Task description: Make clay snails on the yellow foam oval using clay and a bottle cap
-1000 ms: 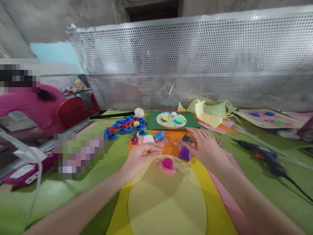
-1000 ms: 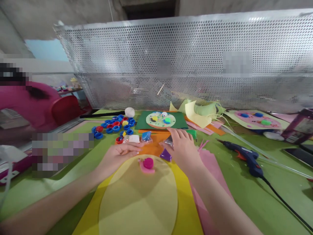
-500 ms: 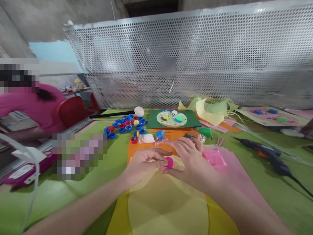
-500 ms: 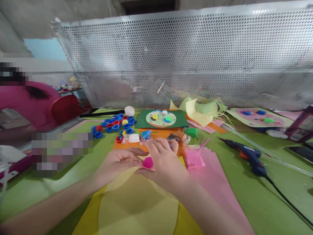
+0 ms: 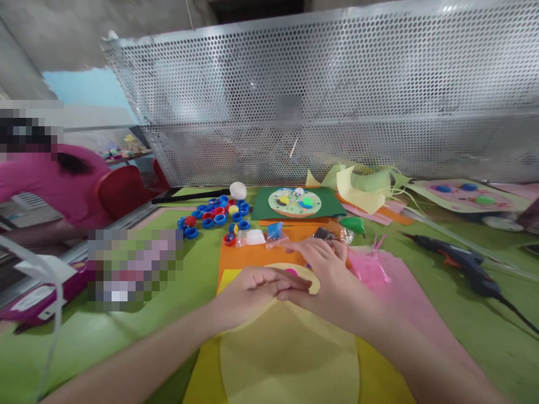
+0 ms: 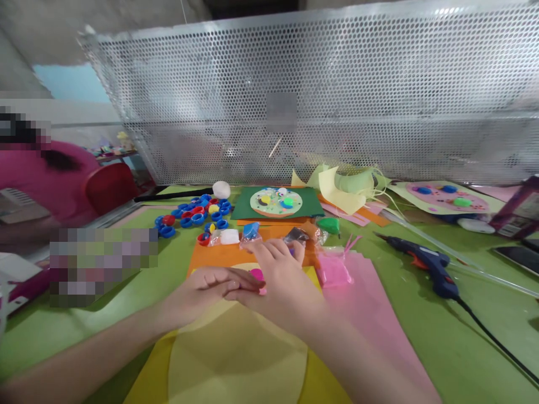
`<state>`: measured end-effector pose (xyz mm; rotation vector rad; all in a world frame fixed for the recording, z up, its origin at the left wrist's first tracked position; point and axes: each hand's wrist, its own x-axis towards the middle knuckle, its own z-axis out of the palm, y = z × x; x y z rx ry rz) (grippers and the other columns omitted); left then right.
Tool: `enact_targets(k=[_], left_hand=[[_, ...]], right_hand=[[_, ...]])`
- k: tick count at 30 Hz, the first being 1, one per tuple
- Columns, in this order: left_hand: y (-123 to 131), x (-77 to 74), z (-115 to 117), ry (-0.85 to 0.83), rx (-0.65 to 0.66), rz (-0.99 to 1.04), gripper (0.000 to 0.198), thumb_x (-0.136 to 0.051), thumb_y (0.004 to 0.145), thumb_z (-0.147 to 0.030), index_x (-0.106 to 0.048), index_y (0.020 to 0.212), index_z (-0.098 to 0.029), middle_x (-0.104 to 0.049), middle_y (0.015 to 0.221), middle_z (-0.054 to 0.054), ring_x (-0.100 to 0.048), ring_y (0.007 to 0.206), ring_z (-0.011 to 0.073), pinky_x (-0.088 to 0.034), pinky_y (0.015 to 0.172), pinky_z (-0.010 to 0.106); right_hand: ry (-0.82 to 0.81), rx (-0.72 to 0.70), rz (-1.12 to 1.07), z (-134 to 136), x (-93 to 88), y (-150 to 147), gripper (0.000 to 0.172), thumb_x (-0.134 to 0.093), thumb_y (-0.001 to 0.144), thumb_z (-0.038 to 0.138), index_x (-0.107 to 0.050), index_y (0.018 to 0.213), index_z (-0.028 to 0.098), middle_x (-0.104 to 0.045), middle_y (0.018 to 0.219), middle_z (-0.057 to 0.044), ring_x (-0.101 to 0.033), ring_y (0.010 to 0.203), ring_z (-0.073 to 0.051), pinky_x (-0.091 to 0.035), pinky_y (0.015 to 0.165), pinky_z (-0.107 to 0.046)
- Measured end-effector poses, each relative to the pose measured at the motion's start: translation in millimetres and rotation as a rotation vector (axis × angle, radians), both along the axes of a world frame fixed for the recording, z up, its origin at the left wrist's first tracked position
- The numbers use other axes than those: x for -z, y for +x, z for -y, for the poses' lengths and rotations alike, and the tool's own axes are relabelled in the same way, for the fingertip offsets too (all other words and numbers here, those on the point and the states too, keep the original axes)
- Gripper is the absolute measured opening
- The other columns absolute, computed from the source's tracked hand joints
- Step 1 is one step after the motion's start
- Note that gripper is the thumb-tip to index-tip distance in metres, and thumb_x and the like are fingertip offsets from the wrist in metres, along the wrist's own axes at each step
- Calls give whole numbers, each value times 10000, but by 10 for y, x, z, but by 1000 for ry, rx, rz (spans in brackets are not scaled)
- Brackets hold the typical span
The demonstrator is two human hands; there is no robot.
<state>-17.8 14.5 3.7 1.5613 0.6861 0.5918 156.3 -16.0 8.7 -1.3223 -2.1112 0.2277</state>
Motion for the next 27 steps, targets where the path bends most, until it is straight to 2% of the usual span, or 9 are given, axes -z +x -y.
enact_targets(k=[3,7,12,16,19,24,27], left_hand=[[-26,36,-10,-45,55,82,356,-417,891,-411,-690,988,-205,-661,1103,70,-592,1036,231,-439,911,361],[-32,60,-31,-48,32,102,444,-407,863,-519,-685,1020,-210,-653,1117,89,-588,1029,265,-452,853,381],[-36,9,-26,11,8,39,455,-397,854,-548,-681,1029,-239,-657,1116,68,-588,1021,253,-442,875,383],[-56,-26,0,67,49,-12,458,-389,856,-549,-642,1094,-250,-587,1225,60,-531,1120,258,-426,919,378],[-45,-12,36,21,92,40,426,-407,863,-520,-591,1158,-274,-551,1266,56,-518,1145,254,-408,951,397],[-16,-35,102,-50,141,48,414,-435,839,-537,-650,1080,-278,-625,1172,52,-542,1125,247,-393,983,388],[-43,-85,79,14,130,-16,461,-392,844,-562,-663,1065,-261,-624,1173,52,-524,1143,255,-357,1012,400]], right_hand=[[-11,9,-4,-10,-13,10,483,-686,712,375,-468,1137,297,-602,1066,-9,-500,1036,-216,-250,905,-432],[12,30,19,-30,-38,46,492,-698,684,372,-487,1119,283,-609,1073,-28,-514,1015,-245,-276,882,-454],[71,28,82,-53,-68,108,434,-663,720,338,-488,1110,262,-607,1077,-29,-511,1035,-236,-290,883,-447],[102,34,94,-56,-65,130,431,-654,724,343,-490,1116,272,-602,1100,-30,-513,1039,-241,-278,894,-453],[53,11,64,-35,-49,87,468,-673,708,343,-480,1126,261,-603,1099,-38,-510,1030,-238,-279,888,-447],[16,-67,55,27,-38,2,542,-711,677,352,-465,1148,245,-589,1125,-34,-487,1056,-232,-299,878,-417],[17,-51,94,29,-68,52,549,-705,685,377,-466,1161,246,-583,1137,-37,-487,1050,-241,-301,875,-434]])
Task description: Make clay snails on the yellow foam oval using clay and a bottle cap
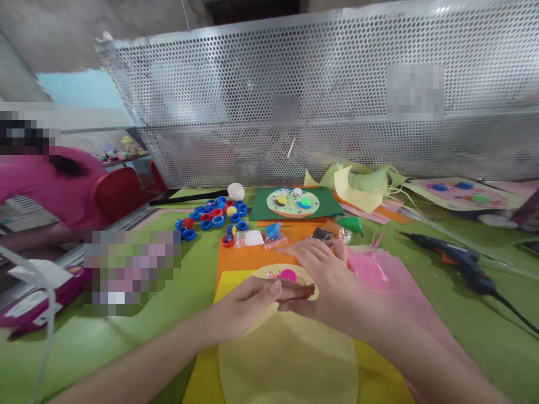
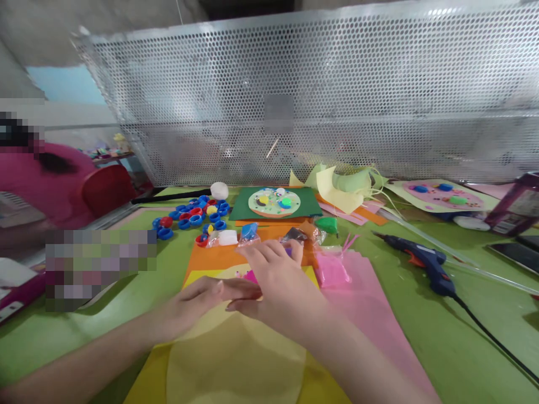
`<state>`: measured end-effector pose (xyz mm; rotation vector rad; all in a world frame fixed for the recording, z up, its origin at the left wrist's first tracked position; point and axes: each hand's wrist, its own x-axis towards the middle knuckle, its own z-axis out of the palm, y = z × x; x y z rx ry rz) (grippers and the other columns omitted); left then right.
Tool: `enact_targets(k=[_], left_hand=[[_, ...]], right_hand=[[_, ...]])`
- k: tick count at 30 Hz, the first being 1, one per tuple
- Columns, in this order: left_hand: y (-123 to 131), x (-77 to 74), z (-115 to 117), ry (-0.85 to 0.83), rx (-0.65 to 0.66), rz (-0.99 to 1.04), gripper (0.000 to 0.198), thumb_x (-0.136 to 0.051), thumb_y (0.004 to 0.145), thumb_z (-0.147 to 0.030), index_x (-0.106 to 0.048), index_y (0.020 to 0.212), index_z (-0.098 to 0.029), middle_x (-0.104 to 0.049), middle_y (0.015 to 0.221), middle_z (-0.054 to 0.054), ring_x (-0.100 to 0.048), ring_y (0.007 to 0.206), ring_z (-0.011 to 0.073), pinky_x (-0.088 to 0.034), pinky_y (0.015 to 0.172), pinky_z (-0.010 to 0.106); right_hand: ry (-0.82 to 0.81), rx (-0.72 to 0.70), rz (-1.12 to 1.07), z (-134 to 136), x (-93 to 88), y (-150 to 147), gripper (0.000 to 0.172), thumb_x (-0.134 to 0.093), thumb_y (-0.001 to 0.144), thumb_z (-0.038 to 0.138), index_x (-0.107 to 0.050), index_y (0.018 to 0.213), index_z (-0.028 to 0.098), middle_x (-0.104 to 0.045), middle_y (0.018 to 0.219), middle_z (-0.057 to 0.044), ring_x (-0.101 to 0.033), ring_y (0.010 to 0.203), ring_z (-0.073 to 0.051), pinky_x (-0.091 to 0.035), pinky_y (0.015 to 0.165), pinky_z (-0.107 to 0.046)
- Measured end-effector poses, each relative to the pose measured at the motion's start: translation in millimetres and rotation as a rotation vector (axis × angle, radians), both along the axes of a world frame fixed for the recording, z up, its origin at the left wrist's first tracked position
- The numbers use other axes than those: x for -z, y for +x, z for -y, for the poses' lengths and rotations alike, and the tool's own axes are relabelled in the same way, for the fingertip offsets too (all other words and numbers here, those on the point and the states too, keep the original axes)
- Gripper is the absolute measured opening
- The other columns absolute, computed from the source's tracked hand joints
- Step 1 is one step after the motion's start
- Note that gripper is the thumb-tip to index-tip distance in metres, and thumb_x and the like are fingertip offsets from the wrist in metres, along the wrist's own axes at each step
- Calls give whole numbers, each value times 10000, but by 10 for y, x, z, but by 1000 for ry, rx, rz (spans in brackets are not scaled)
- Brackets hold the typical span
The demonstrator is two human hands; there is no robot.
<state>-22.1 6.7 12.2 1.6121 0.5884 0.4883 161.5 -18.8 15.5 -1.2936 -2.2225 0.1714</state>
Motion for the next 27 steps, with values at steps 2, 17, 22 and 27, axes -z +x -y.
enact_targets(k=[2,17,22,27], left_hand=[[-30,-14,-35,84,-32,-27,490,-356,850,-577,-667,1056,-258,-606,1200,45,-485,1180,258,-311,1038,412],[-13,22,-37,82,-66,-95,303,-526,844,-376,-628,1108,-269,-542,1279,57,-501,1169,233,-389,973,371],[14,20,-12,287,-18,-150,280,-523,853,-275,-620,1116,-284,-595,1215,33,-534,1124,203,-420,944,316],[49,20,12,453,-28,-137,276,-552,833,-207,-644,1088,-257,-644,1133,35,-567,1071,190,-443,932,288]], right_hand=[[-3,36,13,-19,-20,57,514,-690,695,387,-481,1150,271,-572,1164,-29,-481,1061,-249,-292,884,-454],[37,33,18,-65,-43,90,402,-639,718,289,-521,1102,264,-594,1127,-34,-496,1045,-249,-272,891,-477],[-31,-23,14,-41,-21,46,359,-621,705,222,-540,1055,234,-596,1108,-30,-497,1023,-229,-299,864,-435],[-59,-43,2,-13,-17,25,315,-626,693,239,-545,998,234,-594,1108,-6,-487,1033,-221,-280,873,-433]])
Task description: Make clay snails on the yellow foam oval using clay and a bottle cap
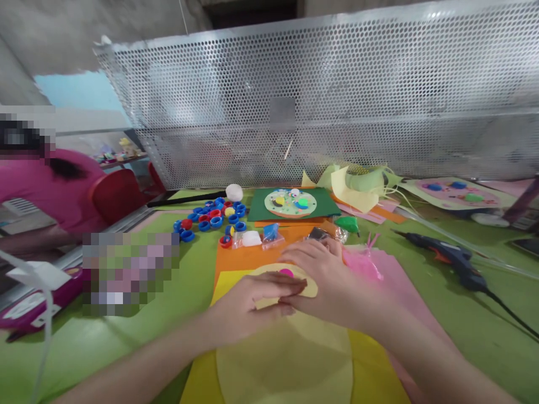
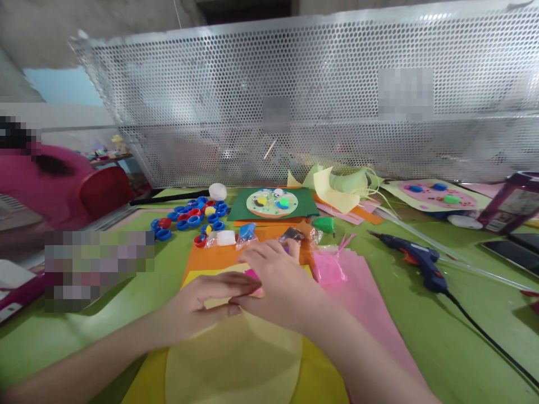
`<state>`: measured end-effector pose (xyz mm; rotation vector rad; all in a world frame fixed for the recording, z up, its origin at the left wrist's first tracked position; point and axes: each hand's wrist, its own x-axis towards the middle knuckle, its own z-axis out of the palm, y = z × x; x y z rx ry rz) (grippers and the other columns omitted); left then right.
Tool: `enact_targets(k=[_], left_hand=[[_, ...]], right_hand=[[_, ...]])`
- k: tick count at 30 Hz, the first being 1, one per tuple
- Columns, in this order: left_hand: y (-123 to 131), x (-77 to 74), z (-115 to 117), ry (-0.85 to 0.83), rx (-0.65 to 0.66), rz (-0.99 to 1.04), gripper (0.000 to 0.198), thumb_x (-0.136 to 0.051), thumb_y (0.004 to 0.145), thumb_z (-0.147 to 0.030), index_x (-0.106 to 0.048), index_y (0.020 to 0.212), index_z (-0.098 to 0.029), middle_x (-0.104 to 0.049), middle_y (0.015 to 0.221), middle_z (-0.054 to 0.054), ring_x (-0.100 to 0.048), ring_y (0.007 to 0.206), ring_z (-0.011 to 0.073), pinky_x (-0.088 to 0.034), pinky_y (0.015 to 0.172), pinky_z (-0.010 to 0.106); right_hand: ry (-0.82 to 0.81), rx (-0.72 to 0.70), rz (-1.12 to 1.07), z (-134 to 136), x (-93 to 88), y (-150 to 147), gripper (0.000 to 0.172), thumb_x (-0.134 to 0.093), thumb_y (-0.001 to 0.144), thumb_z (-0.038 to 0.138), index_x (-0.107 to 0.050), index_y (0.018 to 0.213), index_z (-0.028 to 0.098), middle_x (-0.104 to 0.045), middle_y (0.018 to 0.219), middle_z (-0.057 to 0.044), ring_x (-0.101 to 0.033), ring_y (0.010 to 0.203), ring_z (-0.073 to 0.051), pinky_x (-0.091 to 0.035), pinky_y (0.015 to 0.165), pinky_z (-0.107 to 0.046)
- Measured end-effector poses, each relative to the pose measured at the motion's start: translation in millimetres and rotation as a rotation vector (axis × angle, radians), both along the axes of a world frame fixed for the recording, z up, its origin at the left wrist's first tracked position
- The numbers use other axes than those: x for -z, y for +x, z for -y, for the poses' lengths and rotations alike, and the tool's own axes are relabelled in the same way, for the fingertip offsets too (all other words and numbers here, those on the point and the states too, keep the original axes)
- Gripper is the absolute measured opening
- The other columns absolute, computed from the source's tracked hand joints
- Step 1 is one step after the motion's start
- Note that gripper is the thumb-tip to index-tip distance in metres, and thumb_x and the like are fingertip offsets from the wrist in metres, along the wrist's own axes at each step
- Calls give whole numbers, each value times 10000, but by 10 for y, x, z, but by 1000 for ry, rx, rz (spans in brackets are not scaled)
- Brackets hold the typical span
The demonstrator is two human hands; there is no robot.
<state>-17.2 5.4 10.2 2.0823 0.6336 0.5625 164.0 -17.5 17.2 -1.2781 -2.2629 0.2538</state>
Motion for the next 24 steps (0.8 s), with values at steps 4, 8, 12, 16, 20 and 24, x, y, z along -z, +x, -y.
enact_targets(k=[4,8,12,16,20,24], left_hand=[[-15,43,-38,59,-88,158,225,-599,790,-161,-703,973,-241,-696,1029,41,-601,1030,207,-480,908,320],[-34,65,-35,73,-99,242,253,-603,777,-120,-699,969,-253,-704,1008,36,-622,996,203,-482,914,338],[-39,32,-9,-115,-152,242,181,-643,766,-183,-720,910,-261,-706,1005,28,-617,1002,204,-486,899,324],[-47,40,-48,-446,-166,368,91,-703,717,-238,-742,798,-242,-730,919,27,-653,908,192,-510,818,291],[-45,82,-80,-682,-134,606,62,-782,619,-215,-728,650,-213,-742,776,4,-666,801,155,-507,754,258],[-18,107,-54,-832,-59,747,120,-814,566,-194,-695,582,-193,-716,682,-31,-646,757,119,-494,726,239]], right_hand=[[11,9,9,-27,-12,32,293,-611,730,270,-547,1014,237,-567,1184,-9,-473,1068,-218,-268,888,-431],[31,2,10,-25,-8,25,259,-567,743,220,-555,1000,241,-569,1184,4,-480,1058,-205,-266,892,-429],[27,1,11,-6,-22,27,277,-567,743,218,-549,1018,251,-560,1201,4,-474,1071,-211,-271,896,-435],[50,-6,7,24,-48,32,351,-617,735,245,-523,1074,247,-565,1183,-21,-483,1073,-222,-294,882,-438],[127,-37,-52,78,-59,-12,392,-632,753,229,-484,1115,256,-588,1128,-3,-510,1040,-198,-315,865,-401],[226,-82,-145,131,-46,-82,349,-633,780,224,-481,1090,272,-619,1043,34,-546,947,-161,-325,830,-347]])
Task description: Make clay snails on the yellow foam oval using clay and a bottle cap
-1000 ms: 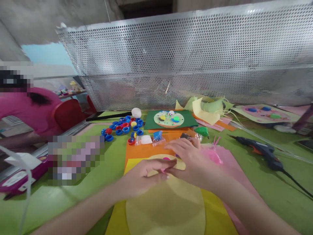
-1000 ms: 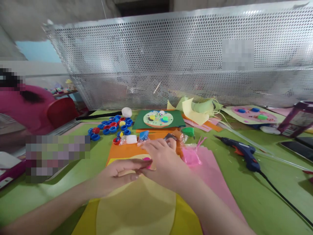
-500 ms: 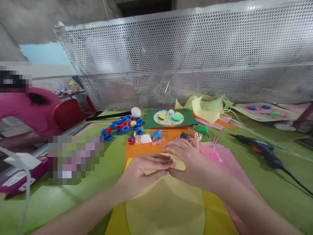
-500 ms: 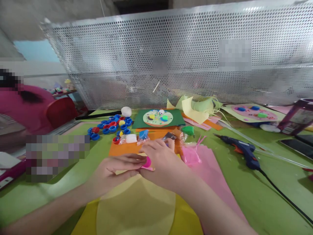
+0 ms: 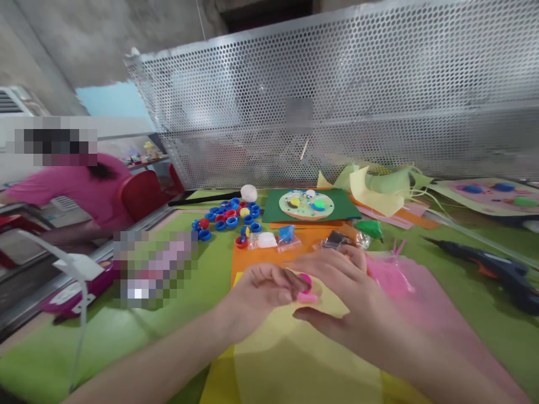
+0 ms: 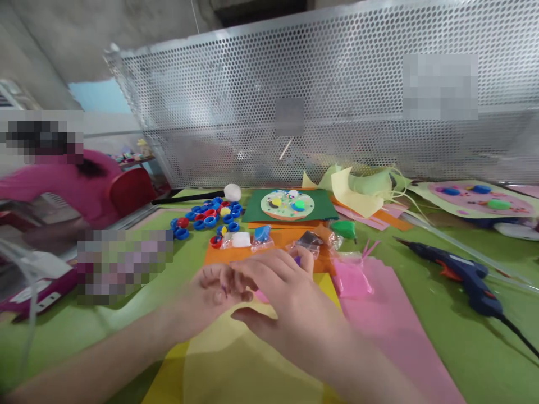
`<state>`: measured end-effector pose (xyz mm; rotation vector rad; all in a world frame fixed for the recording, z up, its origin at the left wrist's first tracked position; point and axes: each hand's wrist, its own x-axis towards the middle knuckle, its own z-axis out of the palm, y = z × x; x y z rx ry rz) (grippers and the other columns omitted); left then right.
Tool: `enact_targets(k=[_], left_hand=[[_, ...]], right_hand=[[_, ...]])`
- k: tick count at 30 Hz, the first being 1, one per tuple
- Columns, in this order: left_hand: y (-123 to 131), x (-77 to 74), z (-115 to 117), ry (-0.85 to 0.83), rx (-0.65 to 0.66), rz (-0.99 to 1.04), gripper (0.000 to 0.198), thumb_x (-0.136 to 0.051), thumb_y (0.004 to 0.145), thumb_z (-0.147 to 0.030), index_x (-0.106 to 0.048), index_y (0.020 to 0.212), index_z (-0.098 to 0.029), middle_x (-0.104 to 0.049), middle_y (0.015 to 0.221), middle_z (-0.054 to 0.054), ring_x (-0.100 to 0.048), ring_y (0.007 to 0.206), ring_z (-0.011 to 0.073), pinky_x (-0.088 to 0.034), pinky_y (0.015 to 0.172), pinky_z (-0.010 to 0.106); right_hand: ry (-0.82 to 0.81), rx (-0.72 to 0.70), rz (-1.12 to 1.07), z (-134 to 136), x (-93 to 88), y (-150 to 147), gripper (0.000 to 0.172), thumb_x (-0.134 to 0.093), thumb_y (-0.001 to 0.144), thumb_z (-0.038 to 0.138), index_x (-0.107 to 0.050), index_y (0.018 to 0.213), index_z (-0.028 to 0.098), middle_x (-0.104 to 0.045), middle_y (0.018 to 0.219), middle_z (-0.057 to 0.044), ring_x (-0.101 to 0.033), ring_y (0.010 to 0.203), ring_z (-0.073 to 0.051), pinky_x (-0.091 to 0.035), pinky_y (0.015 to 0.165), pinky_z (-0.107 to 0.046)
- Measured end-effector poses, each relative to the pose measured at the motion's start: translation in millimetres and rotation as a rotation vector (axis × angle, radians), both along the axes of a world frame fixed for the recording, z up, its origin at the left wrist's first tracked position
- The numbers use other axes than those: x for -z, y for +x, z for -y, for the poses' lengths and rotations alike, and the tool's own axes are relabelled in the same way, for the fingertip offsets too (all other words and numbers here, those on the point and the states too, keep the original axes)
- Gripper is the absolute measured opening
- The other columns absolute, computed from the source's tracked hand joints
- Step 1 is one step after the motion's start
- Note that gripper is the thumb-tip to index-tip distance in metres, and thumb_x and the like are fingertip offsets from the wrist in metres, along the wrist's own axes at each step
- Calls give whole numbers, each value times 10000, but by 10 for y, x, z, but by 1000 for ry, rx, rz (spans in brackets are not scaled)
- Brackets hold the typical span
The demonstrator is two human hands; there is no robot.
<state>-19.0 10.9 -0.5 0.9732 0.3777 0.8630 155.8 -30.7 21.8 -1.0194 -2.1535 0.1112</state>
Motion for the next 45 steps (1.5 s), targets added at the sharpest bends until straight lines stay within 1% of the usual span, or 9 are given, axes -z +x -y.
enact_targets(k=[4,10,16,19,25,32,36,41,45], left_hand=[[26,7,32,-63,34,32,89,-795,605,-233,-711,609,-202,-716,677,-25,-640,702,99,-472,706,222],[68,-46,111,-43,31,-26,157,-756,641,-343,-730,603,-193,-689,616,-6,-615,660,103,-451,658,207],[82,-64,144,-36,90,-8,107,-734,676,-334,-742,664,-228,-700,684,-3,-627,770,139,-446,742,246],[79,-68,141,-39,83,1,102,-735,672,-337,-741,661,-236,-692,644,-11,-622,699,118,-442,706,229],[73,-79,136,-53,72,2,130,-735,669,-346,-734,628,-223,-686,635,-7,-595,651,104,-445,683,228],[54,-91,135,-95,-34,-128,186,-797,542,-384,-710,535,-220,-663,566,-38,-536,577,74,-385,601,193],[51,-66,128,-136,-90,-172,190,-835,470,-335,-703,531,-212,-668,571,-48,-543,570,71,-395,629,209],[47,-74,108,-108,-109,-123,145,-833,498,-270,-713,564,-221,-699,619,-45,-602,586,81,-452,671,231],[39,-73,90,-99,-85,-114,132,-824,526,-254,-725,604,-213,-723,659,-23,-643,619,100,-486,676,238]], right_hand=[[64,-36,-87,30,-10,-61,265,-609,809,239,-518,1057,234,-645,938,21,-580,831,-142,-348,783,-324],[102,-16,-132,57,-21,-113,124,-600,815,247,-571,933,226,-651,782,27,-581,682,-126,-345,732,-327],[117,-41,-155,58,8,-80,189,-636,790,197,-562,961,232,-654,829,48,-588,725,-110,-332,817,-325],[116,-58,-98,52,-2,-65,196,-639,785,188,-562,960,232,-655,849,48,-593,733,-101,-363,790,-296],[135,-16,-153,60,-30,-101,119,-619,784,162,-580,876,226,-661,783,60,-590,653,-91,-377,764,-301],[136,-3,-93,56,-41,-69,148,-557,822,161,-578,919,270,-691,881,39,-632,766,-142,-386,766,-350],[142,2,-73,48,-41,-36,204,-573,811,156,-598,968,284,-691,941,43,-634,807,-138,-404,795,-349],[120,-9,-152,44,-60,-40,168,-585,792,142,-637,886,272,-702,906,48,-638,767,-132,-435,798,-349],[151,44,-216,46,-39,-75,153,-572,803,145,-653,858,264,-710,880,69,-642,748,-127,-424,818,-354]])
